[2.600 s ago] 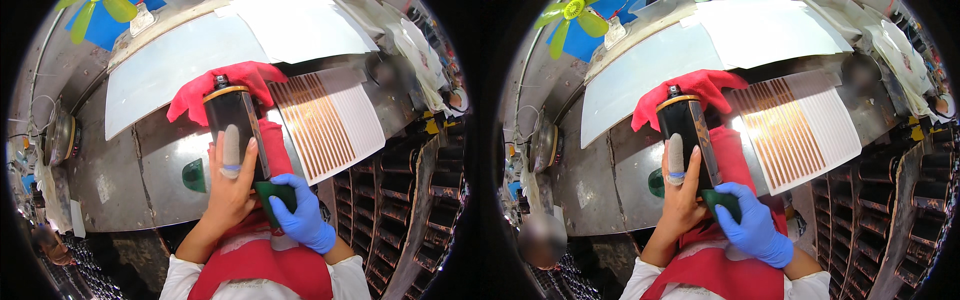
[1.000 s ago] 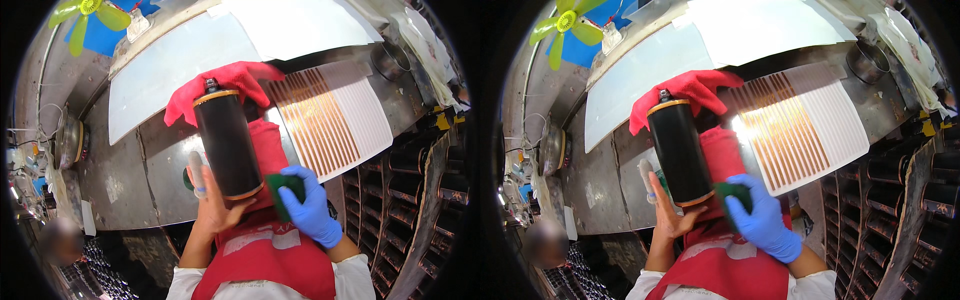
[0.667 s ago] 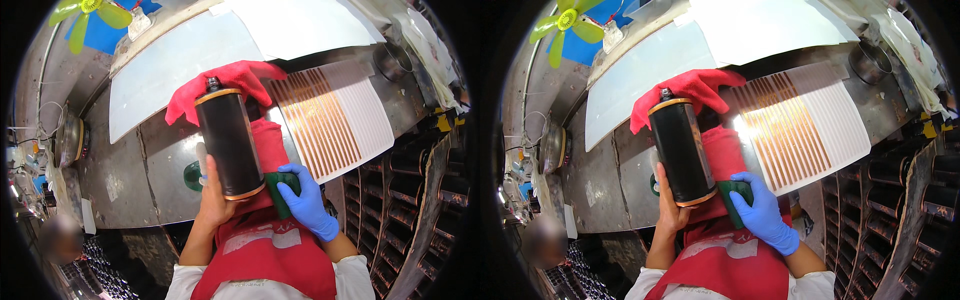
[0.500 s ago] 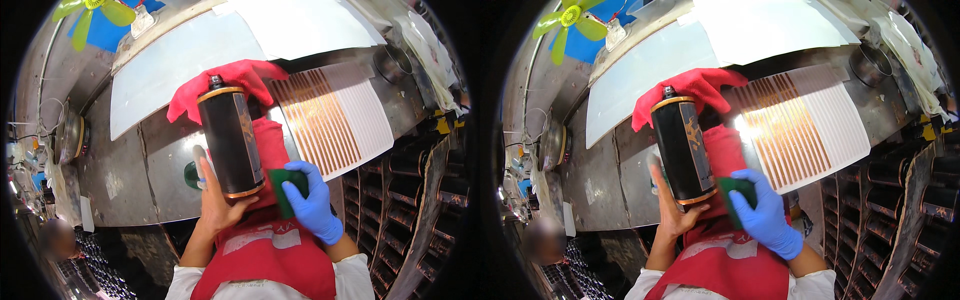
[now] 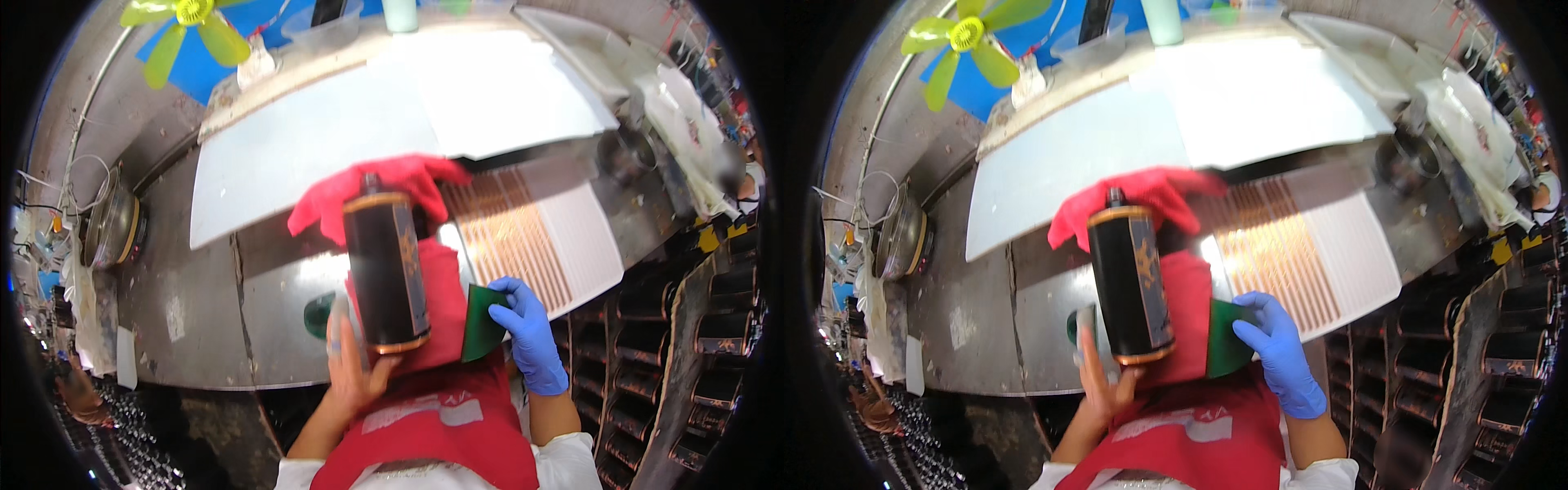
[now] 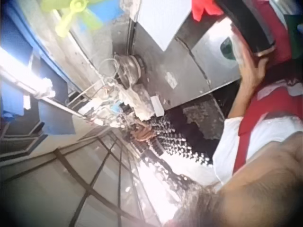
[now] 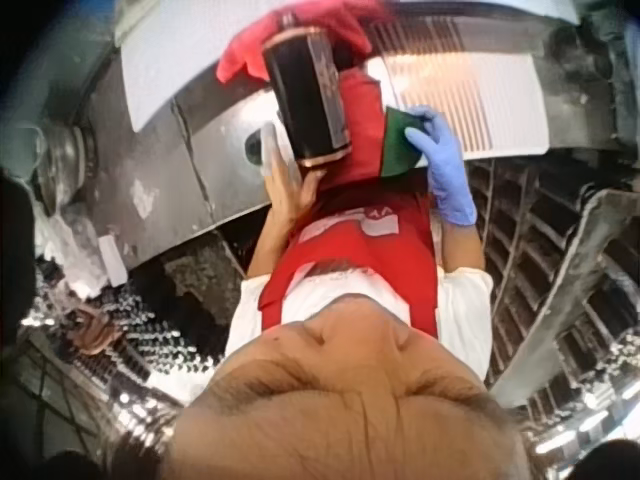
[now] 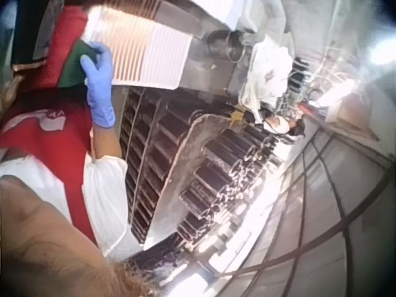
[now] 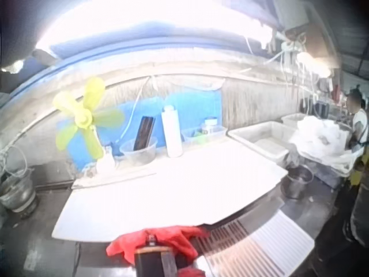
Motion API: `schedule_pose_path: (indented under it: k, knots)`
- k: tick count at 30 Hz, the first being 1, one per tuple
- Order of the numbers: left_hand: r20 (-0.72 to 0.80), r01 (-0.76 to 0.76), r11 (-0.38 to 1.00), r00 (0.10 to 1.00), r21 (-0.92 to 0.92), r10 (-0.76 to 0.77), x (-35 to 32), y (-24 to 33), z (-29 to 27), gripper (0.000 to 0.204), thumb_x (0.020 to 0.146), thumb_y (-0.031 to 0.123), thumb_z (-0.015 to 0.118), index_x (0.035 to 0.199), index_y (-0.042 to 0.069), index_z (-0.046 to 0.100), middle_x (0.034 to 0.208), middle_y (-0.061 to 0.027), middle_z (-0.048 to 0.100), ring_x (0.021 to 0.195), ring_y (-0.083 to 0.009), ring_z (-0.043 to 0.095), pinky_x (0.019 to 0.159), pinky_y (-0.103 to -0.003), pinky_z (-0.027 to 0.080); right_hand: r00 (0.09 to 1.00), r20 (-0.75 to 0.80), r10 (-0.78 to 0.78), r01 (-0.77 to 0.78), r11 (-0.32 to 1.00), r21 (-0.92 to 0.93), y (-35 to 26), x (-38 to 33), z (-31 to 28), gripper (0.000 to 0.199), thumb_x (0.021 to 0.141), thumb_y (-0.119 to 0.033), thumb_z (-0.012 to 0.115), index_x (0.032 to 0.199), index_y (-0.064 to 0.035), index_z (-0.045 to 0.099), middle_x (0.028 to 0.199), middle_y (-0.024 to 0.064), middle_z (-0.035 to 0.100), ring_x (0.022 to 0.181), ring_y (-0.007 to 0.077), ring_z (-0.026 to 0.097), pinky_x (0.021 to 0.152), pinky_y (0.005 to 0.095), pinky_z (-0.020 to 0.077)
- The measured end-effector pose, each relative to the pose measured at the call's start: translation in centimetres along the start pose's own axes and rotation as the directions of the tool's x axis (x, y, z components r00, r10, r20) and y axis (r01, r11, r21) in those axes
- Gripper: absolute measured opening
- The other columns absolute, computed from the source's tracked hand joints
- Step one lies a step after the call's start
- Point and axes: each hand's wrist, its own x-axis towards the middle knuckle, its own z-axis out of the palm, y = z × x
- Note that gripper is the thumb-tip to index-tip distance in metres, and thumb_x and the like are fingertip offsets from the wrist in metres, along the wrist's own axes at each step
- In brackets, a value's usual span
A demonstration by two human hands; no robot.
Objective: The person applies decorative labels to a black cylindrical bottle. They smooth the label with a green sponge, apply a copper foil strip to the rim, and repeat the process on multiple bottles.
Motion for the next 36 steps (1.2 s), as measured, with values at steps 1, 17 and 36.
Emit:
schedule_pose_path:
  k: [1, 17, 36]
  knots:
    - [-0.063, -0.164, 0.984, 0.984, 0.071, 0.168, 0.5, 0.9, -0.3, 0.089, 0.072, 0.015, 0.072, 0.139, -0.006, 0.015, 0.132, -0.0392, 0.029, 0.122, -0.0509, 0.034, 0.101, -0.053, 0.027, 1.000, 0.017, 0.019, -0.019, 0.999, 0.034, -0.3, 1.0, -0.5, 0.023, 0.085, -0.007, 0.057, 0.108, -0.0021, 0.052, 0.098, 0.0058, 0.056, 0.092, 0.0094, 0.052, 0.080, 0.0235, 0.0429]
    - [-0.042, -0.240, 0.879, 0.959, 0.411, 0.282, 4.2, 5.3, -0.6, 0.062, 0.077, 0.026, 0.066, 0.131, 0.006, 0.043, 0.133, -0.0245, 0.040, 0.129, -0.0399, 0.032, 0.103, -0.062, 0.010, 0.680, 0.733, -0.035, 0.732, -0.032, -0.681, -11.2, 19.5, 12.3, 0.030, 0.069, -0.029, 0.055, 0.079, -0.0038, 0.068, 0.078, 0.0204, 0.064, 0.072, 0.0352, 0.062, 0.071, 0.0397, 0.0490]
    - [-0.107, -0.230, 0.967, 0.964, 0.113, 0.242, 3.1, 5.4, -1.2, 0.098, 0.073, 0.037, 0.073, 0.142, 0.001, 0.014, 0.143, -0.0272, 0.022, 0.131, -0.0428, 0.025, 0.105, -0.050, 0.024, 0.723, 0.337, -0.603, 0.432, 0.013, -0.902, -15.6, -14.4, 0.3, 0.024, 0.079, -0.032, 0.060, 0.075, -0.0090, 0.059, 0.064, 0.0121, 0.057, 0.065, 0.0292, 0.059, 0.057, 0.0378, 0.0470]
